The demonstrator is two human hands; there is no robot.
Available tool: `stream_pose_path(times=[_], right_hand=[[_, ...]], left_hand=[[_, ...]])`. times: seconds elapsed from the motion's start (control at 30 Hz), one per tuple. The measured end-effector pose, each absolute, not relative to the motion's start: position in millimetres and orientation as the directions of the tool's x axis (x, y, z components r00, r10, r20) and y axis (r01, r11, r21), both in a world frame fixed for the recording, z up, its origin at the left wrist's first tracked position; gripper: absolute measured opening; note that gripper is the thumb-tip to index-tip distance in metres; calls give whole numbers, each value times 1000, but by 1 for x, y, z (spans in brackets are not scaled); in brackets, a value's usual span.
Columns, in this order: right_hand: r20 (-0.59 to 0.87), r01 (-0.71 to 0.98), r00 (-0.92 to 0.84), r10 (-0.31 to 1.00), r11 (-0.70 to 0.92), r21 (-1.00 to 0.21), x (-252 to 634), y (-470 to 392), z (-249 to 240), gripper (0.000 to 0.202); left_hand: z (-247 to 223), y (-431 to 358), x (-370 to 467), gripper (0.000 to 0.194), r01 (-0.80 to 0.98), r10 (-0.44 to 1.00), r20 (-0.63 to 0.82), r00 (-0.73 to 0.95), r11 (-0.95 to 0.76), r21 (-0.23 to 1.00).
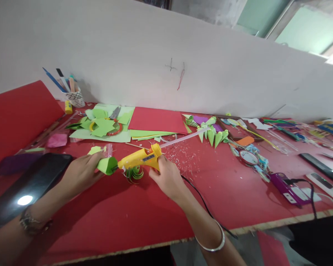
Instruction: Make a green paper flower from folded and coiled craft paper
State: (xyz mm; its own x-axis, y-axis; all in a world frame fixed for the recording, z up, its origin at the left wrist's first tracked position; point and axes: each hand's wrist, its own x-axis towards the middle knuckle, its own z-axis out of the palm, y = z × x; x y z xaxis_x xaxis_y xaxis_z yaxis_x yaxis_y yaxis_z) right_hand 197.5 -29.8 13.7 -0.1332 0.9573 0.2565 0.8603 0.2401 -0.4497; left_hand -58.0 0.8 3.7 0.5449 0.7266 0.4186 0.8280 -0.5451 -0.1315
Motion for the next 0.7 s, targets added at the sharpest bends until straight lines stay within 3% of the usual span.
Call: stream_pose_path(times=[0.27,0.7], right_hand=[[320,887,-126,939,251,-388,197,-30,17,25],[407,916,-148,901,280,-288,199,-29,12,27]], left_hand=[[3,1,-58,11,834,755,374,539,-540,-112],[3,0,-57,10,841,829,253,498,-533,90]])
